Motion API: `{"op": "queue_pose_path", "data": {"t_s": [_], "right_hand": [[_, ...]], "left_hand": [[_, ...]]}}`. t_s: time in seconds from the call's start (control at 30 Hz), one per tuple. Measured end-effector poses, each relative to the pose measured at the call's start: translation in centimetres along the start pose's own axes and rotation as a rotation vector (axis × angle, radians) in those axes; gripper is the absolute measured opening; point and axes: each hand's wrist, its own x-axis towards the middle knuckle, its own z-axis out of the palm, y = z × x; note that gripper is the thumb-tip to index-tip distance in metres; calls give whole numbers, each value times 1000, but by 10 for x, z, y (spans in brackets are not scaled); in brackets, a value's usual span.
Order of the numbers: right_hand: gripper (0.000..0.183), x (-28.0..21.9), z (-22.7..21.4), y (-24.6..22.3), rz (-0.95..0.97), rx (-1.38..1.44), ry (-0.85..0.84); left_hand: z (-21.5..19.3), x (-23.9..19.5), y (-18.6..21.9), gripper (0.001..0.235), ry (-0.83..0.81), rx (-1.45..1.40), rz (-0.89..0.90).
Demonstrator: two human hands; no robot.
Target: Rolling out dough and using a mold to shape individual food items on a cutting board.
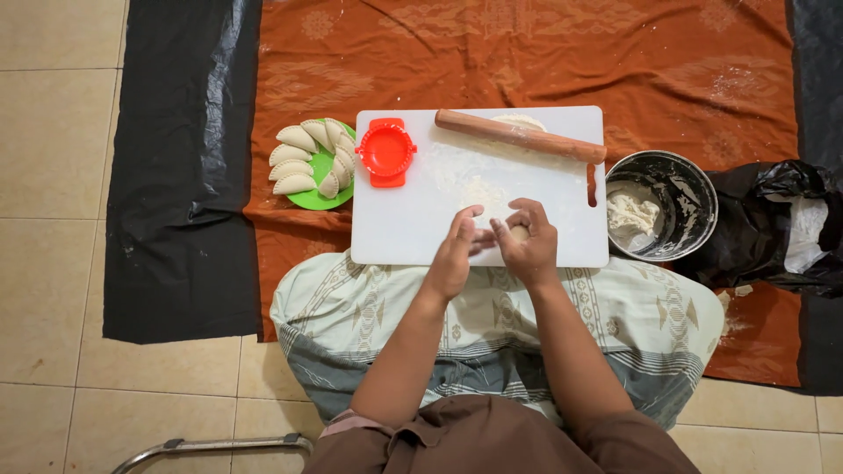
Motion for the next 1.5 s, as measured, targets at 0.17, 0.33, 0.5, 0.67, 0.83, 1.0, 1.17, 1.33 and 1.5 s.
{"op": "queue_pose_path", "data": {"t_s": [0.17,0.33,0.5,0.67,0.83,1.0,1.17,1.33,1.5], "right_hand": [[35,-8,4,17,184,318,30],[17,-20,25,11,356,511,63],[83,-53,56,19,100,922,-187],[77,-42,16,-26,8,475,-171],[61,-32,25,-30,-202,401,-53],[50,-20,37,3,-438,0,17],[46,3,12,9,-540,-94,32],[37,7,-2,6,-421,-72,-76],[28,-8,-2,36,-88,121,-3]], "left_hand": [[8,-8,0,59,214,174,96],[14,-3,-26,53,150,285,210],[8,38,-72,29,636,412,543],[-14,36,-52,43,640,138,454],[-13,44,-60,72,395,59,217],[-15,58,-103,72,302,-4,-188],[5,14,-30,95,-18,-451,-162],[7,7,-33,93,-126,-490,-6],[-2,-9,0,73,-128,245,-98]]}}
